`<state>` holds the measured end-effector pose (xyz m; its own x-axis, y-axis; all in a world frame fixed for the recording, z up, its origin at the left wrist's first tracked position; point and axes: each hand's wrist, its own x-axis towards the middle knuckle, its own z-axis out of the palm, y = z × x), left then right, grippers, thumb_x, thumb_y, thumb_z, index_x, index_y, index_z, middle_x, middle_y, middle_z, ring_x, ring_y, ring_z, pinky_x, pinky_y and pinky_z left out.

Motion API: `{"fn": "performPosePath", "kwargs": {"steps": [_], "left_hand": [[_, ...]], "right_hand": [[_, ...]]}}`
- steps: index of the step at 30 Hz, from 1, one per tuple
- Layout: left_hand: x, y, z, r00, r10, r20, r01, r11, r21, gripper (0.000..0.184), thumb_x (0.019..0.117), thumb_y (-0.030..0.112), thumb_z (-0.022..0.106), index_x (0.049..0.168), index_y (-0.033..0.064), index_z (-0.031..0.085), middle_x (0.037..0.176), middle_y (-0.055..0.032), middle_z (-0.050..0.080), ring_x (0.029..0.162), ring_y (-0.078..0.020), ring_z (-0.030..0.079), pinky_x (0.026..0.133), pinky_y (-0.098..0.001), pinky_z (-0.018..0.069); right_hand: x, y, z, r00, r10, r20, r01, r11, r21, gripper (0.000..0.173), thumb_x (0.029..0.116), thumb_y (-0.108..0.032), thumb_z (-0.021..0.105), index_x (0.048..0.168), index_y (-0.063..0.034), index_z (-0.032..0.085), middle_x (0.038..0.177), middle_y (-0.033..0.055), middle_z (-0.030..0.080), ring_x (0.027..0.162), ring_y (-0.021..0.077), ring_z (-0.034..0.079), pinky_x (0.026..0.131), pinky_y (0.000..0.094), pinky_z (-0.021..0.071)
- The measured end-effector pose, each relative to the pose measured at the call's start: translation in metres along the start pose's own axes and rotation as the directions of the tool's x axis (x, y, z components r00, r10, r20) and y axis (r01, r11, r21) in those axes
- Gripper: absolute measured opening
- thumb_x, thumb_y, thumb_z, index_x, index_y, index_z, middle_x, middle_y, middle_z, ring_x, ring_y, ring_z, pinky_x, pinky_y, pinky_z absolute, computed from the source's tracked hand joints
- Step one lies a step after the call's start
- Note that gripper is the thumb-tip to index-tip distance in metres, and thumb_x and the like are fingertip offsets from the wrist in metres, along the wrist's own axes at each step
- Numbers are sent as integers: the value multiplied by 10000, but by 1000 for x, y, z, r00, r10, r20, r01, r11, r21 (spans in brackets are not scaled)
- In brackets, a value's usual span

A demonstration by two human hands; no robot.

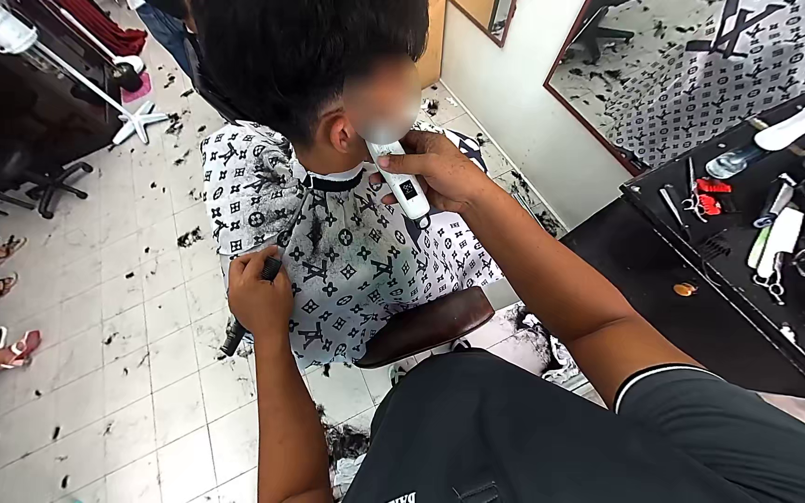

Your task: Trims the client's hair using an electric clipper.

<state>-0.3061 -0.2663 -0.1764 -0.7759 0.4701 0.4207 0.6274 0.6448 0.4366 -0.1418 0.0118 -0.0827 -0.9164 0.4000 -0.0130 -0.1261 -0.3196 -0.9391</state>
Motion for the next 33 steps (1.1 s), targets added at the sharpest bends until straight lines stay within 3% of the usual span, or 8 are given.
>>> {"fn": "performPosePath", "kwargs": {"steps": [3,7,11,15,20,25,28,33], "left_hand": [[2,6,-6,1000,3,22,-3,1000,6,242,993,167,606,1179,95,744,1201,-211,655,1102,-390,635,884,-600,500],[10,26,-22,995,63,-79,-64,998,-11,264,1017,195,591,1192,53,729,1205,-240,637,1094,-386,630,904,-559,504],[26,65,-33,952,213,-219,-241,964,-110,277,1018,249,630,1160,40,744,1124,-220,651,1010,-289,629,877,-392,504],[46,105,-29,898,319,-302,-390,895,-217,258,991,248,685,1130,44,759,1076,-187,646,962,-211,608,835,-291,482],[68,135,-18,860,379,-341,-471,847,-246,253,969,258,714,1111,55,768,1107,-185,653,1020,-220,620,881,-292,490],[82,149,-5,846,390,-363,-493,833,-252,225,952,233,729,1093,64,774,1110,-176,659,1044,-215,628,903,-280,493],[84,153,-1,848,392,-356,-491,834,-251,222,953,254,731,1090,85,777,1118,-159,661,1052,-203,629,910,-278,494],[84,155,2,861,377,-342,-471,844,-255,210,953,251,728,1090,101,782,1127,-145,665,1063,-205,629,924,-282,488]], "right_hand": [[-2,-3,-1,1000,18,-4,-18,1000,-4,333,1006,-58,608,1316,2,501,1086,136,665,896,243,720,746,404,640],[0,-11,2,999,-40,0,40,999,-8,352,1000,-49,616,1325,5,494,1081,133,654,900,246,717,756,410,641],[-1,-14,0,997,-68,23,68,998,-5,339,991,-37,618,1304,-3,491,1066,126,663,896,241,720,746,406,644],[-1,-16,0,997,-77,18,77,995,-60,356,985,-42,634,1309,-2,493,1059,121,669,896,229,720,745,386,642],[0,-18,-6,999,-44,31,48,989,-137,385,976,-48,654,1327,13,508,1087,125,664,897,217,720,732,365,642],[-1,-18,-6,992,-117,54,121,989,-90,401,971,-40,650,1333,19,488,1095,134,659,914,228,716,759,385,642],[-1,-18,-4,995,-86,41,88,994,-66,346,983,-44,637,1300,13,510,1050,120,668,882,214,715,741,376,638],[-2,-17,-1,993,-112,38,113,993,-30,372,978,-30,635,1321,13,496,1088,128,660,930,235,715,780,406,638]]}}
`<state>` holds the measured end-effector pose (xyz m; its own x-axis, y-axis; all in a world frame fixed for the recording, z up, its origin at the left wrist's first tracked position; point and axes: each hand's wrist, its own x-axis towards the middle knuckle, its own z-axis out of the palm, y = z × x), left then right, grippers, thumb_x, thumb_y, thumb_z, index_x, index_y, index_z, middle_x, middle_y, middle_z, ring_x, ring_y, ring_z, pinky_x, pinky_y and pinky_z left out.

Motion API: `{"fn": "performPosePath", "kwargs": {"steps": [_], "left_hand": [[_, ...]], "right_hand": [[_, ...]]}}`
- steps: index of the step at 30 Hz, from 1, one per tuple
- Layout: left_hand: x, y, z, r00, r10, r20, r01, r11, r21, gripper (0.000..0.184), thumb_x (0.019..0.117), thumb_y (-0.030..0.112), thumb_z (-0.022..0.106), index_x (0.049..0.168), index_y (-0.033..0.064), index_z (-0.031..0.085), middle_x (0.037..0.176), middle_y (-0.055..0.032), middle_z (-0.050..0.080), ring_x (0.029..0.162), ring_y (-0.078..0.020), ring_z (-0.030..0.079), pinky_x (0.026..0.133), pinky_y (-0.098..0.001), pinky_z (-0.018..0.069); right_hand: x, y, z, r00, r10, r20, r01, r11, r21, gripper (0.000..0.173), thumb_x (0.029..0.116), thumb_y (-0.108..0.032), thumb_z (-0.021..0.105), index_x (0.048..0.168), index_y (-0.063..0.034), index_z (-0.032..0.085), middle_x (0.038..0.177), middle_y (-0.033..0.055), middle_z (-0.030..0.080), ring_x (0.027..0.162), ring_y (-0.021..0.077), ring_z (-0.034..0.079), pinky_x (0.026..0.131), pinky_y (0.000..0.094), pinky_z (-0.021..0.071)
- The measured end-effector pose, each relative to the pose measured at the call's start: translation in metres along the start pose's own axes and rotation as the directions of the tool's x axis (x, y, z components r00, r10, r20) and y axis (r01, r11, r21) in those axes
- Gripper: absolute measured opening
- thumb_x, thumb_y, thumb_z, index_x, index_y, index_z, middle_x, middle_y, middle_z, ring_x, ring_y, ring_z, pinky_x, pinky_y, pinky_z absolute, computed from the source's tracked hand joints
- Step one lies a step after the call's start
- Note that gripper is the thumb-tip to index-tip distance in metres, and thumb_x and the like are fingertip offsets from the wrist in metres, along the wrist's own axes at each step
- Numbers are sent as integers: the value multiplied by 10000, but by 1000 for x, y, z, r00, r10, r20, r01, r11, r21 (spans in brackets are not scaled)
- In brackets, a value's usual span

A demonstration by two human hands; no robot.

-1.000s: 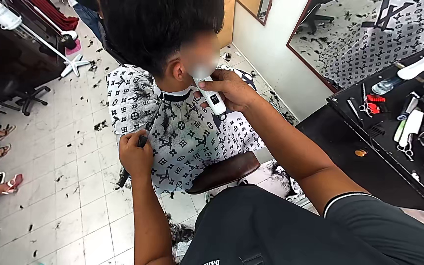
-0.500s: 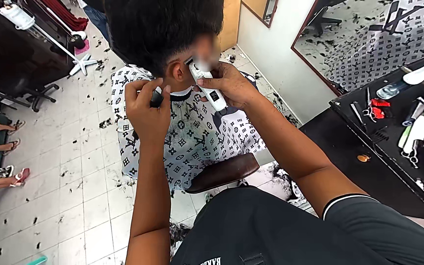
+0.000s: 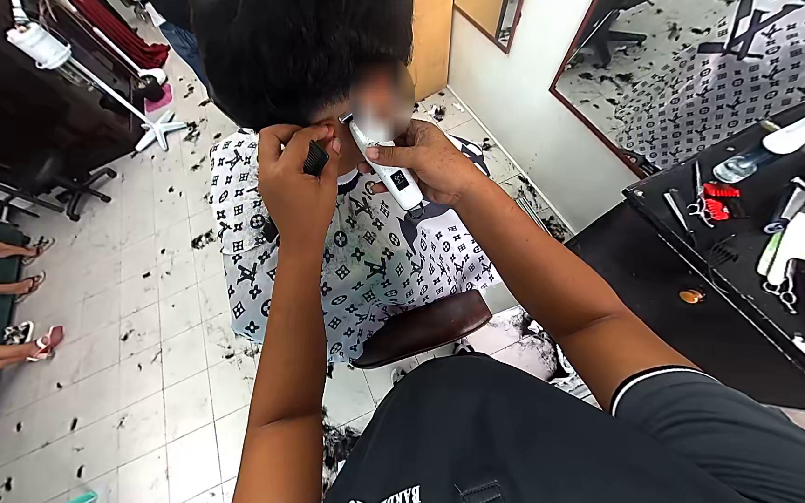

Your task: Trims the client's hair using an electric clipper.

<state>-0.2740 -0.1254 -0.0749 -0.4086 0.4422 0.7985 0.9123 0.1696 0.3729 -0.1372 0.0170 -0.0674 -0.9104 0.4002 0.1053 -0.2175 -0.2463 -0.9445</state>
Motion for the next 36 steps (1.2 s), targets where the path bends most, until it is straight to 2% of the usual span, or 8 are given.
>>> {"fn": "performPosePath", "kwargs": {"steps": [5,9,13,18,20,23,30,36], "left_hand": [[1,-1,2,1000,8,-17,-8,1000,-5,205,952,249,732,1071,91,783,1111,-150,663,1049,-198,629,912,-278,487],[5,-1,3,999,20,-27,-20,1000,-5,218,951,265,733,1057,81,781,1089,-141,661,1033,-189,628,895,-271,493],[7,-2,7,999,20,-45,-20,1000,-6,226,952,285,734,1037,81,783,1070,-141,663,1012,-184,632,881,-271,493],[4,-9,9,999,-12,-53,11,1000,-16,188,958,236,719,1029,74,782,1074,-146,663,1004,-184,635,878,-269,498],[3,-13,9,998,-34,-55,33,999,-20,184,962,234,715,1030,75,778,1083,-148,663,1016,-190,633,883,-273,497],[0,-18,9,997,-52,-57,51,998,-23,180,962,233,712,1035,82,777,1078,-134,661,1030,-182,627,889,-267,490],[-4,-27,12,996,-68,-65,66,997,-42,180,954,231,721,1040,84,779,1074,-142,672,1043,-204,627,923,-299,480],[-3,-27,12,994,-86,-72,82,995,-52,158,950,199,719,1041,85,780,1083,-141,668,1049,-196,627,925,-285,484]], "right_hand": [[-1,11,-2,999,-33,-8,33,999,-10,402,979,-29,628,1348,22,475,1130,138,652,950,233,712,800,399,634],[-4,21,-1,994,99,-55,-97,995,38,406,983,-26,616,1365,19,488,1148,148,644,957,245,707,810,411,631],[-4,19,7,997,36,-70,-28,993,112,416,962,8,629,1354,20,488,1164,145,644,1008,246,699,842,406,624],[-3,18,14,997,1,-79,10,990,141,425,965,12,626,1364,12,478,1145,150,644,957,236,703,832,386,620],[-5,18,19,997,15,-71,0,979,205,414,974,15,607,1363,1,468,1148,146,640,963,236,698,842,386,614],[-8,15,28,994,108,-34,-93,951,295,308,1008,-21,562,1311,-3,512,1088,140,670,962,236,702,854,405,610],[-4,10,43,979,203,14,-181,837,516,266,1052,-112,531,1289,2,566,1075,150,691,941,213,719,851,340,612],[-1,14,46,990,140,-6,-119,863,491,269,1061,-96,501,1303,11,552,1120,151,683,970,211,714,867,336,607]]}}
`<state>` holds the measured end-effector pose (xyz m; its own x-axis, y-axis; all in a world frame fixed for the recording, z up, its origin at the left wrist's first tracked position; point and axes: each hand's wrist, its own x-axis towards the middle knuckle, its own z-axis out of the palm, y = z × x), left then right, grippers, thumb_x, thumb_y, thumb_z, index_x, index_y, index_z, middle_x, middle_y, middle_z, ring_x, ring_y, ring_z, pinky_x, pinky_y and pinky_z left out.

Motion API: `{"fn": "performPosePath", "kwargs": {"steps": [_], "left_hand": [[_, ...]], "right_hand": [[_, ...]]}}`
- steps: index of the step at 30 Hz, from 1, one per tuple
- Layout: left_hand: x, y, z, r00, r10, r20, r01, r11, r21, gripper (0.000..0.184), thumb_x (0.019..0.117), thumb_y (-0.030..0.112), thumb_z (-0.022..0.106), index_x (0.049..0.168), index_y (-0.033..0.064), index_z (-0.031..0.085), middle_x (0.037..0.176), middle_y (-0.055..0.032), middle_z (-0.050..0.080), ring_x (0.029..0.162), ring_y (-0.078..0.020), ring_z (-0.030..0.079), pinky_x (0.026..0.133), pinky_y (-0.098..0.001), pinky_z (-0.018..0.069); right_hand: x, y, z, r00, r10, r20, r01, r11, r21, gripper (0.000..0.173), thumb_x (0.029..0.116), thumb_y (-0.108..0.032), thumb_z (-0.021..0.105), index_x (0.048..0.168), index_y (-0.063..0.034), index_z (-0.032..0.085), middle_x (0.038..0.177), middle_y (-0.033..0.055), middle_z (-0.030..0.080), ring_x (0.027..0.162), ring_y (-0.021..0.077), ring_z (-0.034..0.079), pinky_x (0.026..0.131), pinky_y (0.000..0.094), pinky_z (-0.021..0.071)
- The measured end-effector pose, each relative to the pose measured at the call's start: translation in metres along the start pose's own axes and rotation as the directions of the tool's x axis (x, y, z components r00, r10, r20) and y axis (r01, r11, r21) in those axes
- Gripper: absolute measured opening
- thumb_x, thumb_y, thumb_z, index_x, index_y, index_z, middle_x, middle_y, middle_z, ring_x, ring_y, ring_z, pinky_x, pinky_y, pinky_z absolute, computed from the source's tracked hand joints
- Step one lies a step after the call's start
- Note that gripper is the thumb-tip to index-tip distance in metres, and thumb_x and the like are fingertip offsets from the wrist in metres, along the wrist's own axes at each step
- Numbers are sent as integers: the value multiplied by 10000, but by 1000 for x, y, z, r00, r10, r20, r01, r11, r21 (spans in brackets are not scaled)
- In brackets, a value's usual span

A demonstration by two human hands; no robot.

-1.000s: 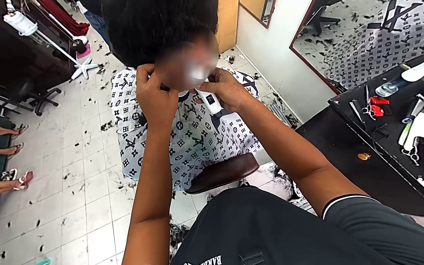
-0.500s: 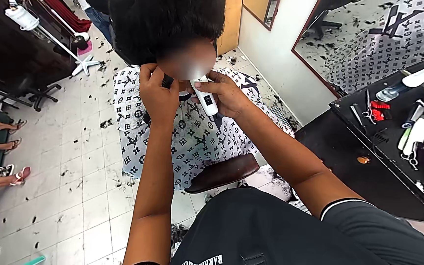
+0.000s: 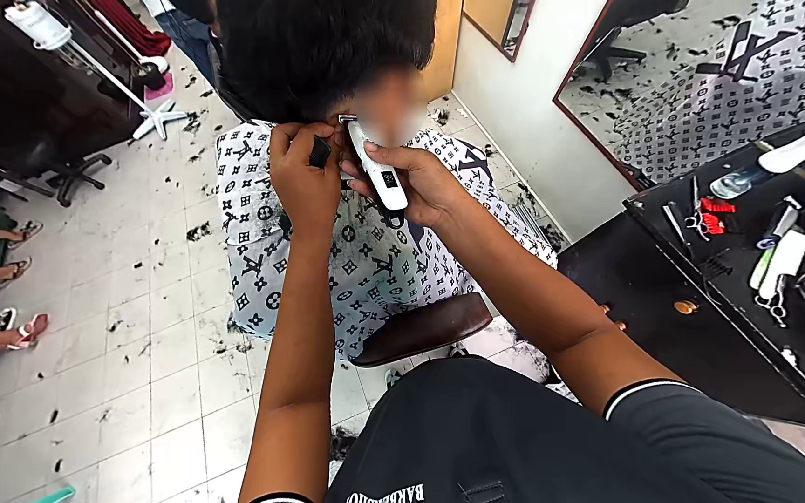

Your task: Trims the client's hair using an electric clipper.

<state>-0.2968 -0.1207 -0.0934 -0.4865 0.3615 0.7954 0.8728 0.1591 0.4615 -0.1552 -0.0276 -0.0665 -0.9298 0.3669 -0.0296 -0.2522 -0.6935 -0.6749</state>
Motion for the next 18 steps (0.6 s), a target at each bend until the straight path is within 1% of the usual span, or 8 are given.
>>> {"fn": "performPosePath", "kwargs": {"steps": [5,7,8,10,11,13,15,18], "left_hand": [[-1,0,0,1000,-11,-1,11,999,-41,163,941,201,734,1045,85,781,1077,-129,668,1041,-181,626,914,-271,487],[-1,4,-4,997,-70,19,72,988,-135,204,960,249,727,1056,76,778,1064,-114,665,999,-152,610,874,-255,473],[1,4,-6,993,-113,31,117,975,-188,223,981,268,702,1059,70,770,1050,-94,666,960,-122,607,838,-240,478],[3,4,-8,978,-202,46,207,941,-268,250,1014,285,649,1040,56,748,993,-47,671,887,-71,602,784,-225,480],[4,4,-8,970,-235,65,244,925,-290,257,1016,289,639,1024,52,737,960,-30,670,867,-59,604,781,-233,485],[6,4,-6,957,-266,115,289,896,-338,248,1002,273,649,991,29,694,889,-13,655,813,-53,601,765,-252,496],[4,5,1,949,-288,130,316,865,-390,219,975,249,686,946,33,659,825,10,632,760,-44,595,729,-240,499],[-3,8,10,944,-310,117,329,841,-429,252,934,268,751,903,58,615,797,20,604,736,-48,585,710,-239,499]], "right_hand": [[1,7,-7,998,-64,15,64,998,12,256,1050,-82,515,1282,21,550,1139,152,689,1017,203,713,899,330,599],[-3,10,-17,987,-129,95,127,992,20,291,1051,-110,481,1325,-15,515,1203,137,667,1070,201,687,929,337,579],[-7,11,-21,982,-144,121,144,990,15,312,1061,-153,468,1358,-60,483,1225,126,655,1075,209,683,908,353,588],[-19,11,-24,993,-96,75,102,992,-71,335,1088,-254,453,1411,-167,418,1162,96,650,959,219,696,767,376,619],[-24,11,-25,997,-63,41,68,990,-127,342,1097,-279,444,1424,-183,417,1125,87,652,902,211,694,719,368,620],[-29,11,-24,999,-51,-7,49,977,-208,331,1108,-273,425,1411,-143,444,1108,94,667,867,200,699,701,343,618],[-31,8,-21,996,-93,-16,86,964,-250,314,1099,-208,398,1384,-89,458,1144,104,670,904,191,699,742,325,608],[-30,-2,-17,994,-110,2,107,963,-249,320,1054,-97,397,1367,-58,454,1232,139,652,1000,239,706,817,396,618]]}}
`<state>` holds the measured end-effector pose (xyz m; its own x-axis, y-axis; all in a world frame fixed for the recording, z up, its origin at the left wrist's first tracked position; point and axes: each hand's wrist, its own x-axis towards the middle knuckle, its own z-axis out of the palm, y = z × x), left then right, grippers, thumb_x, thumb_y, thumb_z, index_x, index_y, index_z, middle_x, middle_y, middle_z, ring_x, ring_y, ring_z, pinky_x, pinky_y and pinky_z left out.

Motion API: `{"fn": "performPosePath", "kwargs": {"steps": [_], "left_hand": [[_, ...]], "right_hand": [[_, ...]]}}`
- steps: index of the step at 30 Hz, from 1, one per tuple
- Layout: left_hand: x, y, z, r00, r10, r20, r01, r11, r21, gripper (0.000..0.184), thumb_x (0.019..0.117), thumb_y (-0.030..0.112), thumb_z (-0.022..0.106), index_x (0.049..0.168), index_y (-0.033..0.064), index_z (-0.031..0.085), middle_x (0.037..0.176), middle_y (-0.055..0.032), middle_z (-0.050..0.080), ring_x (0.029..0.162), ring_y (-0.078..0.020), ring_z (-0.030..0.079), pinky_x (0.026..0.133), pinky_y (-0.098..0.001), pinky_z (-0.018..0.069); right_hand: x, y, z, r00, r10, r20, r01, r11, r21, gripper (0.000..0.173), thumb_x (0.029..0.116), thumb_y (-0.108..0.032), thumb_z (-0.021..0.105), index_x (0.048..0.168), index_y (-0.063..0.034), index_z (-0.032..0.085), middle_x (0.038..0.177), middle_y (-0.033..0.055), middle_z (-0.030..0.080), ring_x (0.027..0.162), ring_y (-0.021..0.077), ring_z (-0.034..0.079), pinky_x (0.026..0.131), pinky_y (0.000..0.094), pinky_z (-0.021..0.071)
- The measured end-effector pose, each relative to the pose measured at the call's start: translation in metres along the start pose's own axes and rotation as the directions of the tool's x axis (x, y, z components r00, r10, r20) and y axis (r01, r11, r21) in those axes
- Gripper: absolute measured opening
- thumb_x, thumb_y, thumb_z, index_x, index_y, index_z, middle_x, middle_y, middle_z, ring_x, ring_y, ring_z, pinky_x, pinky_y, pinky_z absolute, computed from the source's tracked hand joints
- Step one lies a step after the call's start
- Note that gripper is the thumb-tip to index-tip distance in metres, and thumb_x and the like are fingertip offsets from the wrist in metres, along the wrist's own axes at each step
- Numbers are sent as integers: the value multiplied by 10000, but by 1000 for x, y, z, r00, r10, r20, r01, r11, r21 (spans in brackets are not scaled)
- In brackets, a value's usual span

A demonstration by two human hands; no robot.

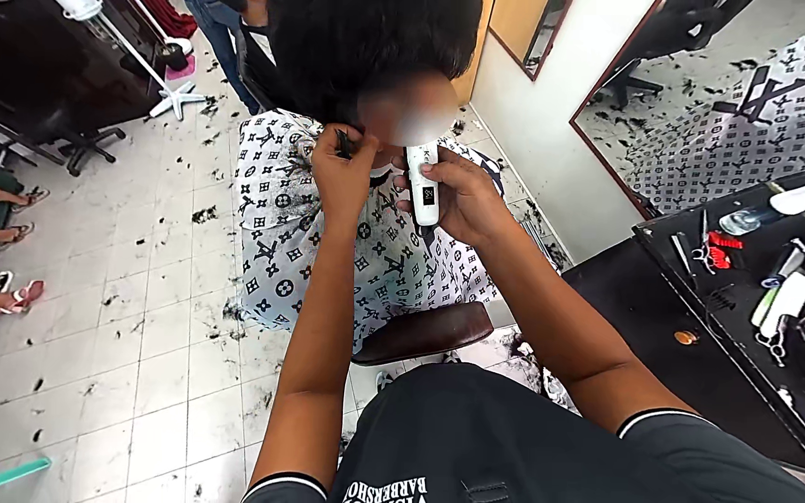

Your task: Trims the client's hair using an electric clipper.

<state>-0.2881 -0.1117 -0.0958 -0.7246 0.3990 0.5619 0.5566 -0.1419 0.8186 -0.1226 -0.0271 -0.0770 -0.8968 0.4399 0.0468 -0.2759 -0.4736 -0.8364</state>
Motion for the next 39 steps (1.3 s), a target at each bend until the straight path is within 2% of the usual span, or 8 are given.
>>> {"fn": "performPosePath", "kwargs": {"steps": [4,7,11,15,22,29,33,39], "left_hand": [[-7,-6,10,998,-6,-56,10,996,84,287,874,262,809,923,49,622,852,-15,601,732,-63,561,677,-235,469],[-8,-15,14,995,7,-100,8,989,145,256,857,228,798,921,38,638,872,-39,599,778,-93,566,717,-263,475],[-7,-16,18,992,-18,-123,50,963,263,210,882,203,747,925,20,654,904,-90,631,840,-149,602,767,-318,492],[-8,-19,21,990,13,-140,26,962,270,137,865,123,706,929,11,658,910,-101,640,859,-157,616,780,-319,504],[-7,-16,22,991,10,-133,34,946,322,106,866,98,696,913,10,662,915,-105,659,878,-169,638,800,-337,516],[-6,-20,22,991,25,-131,15,953,303,112,833,81,708,914,16,667,899,-100,654,844,-163,633,767,-335,519],[-7,-22,22,990,44,-132,-1,950,311,109,856,91,681,924,8,665,899,-107,640,830,-170,623,749,-330,512],[-7,-21,22,991,28,-132,14,952,305,146,857,130,705,933,12,666,905,-98,645,846,-160,627,774,-330,513]], "right_hand": [[3,-10,7,998,56,4,-56,998,-14,315,1042,-50,489,1356,-36,476,1188,157,661,970,270,718,808,437,631],[5,-10,15,994,108,-10,-108,994,-27,330,1036,-65,543,1357,-15,485,1130,162,666,928,264,722,787,422,635],[8,-10,22,988,152,-12,-151,987,60,280,1055,-134,540,1304,-6,534,1110,149,690,967,248,725,845,397,621],[12,-10,28,983,175,-48,-165,972,166,292,1063,-171,540,1303,-6,537,1121,160,689,953,244,729,841,372,624],[17,-2,26,990,132,-42,-123,978,168,281,1054,-103,526,1314,3,524,1133,167,671,971,263,718,841,418,622],[20,5,21,992,119,-37,-108,967,232,260,1056,-97,498,1298,-7,524,1154,168,675,971,263,722,831,415,623],[19,5,18,996,89,5,-88,974,211,268,1068,-115,461,1313,-20,510,1194,154,662,995,237,715,820,381,622],[19,5,15,997,83,3,-81,964,252,270,1066,-118,459,1310,-19,523,1192,166,667,987,238,719,817,371,622]]}}
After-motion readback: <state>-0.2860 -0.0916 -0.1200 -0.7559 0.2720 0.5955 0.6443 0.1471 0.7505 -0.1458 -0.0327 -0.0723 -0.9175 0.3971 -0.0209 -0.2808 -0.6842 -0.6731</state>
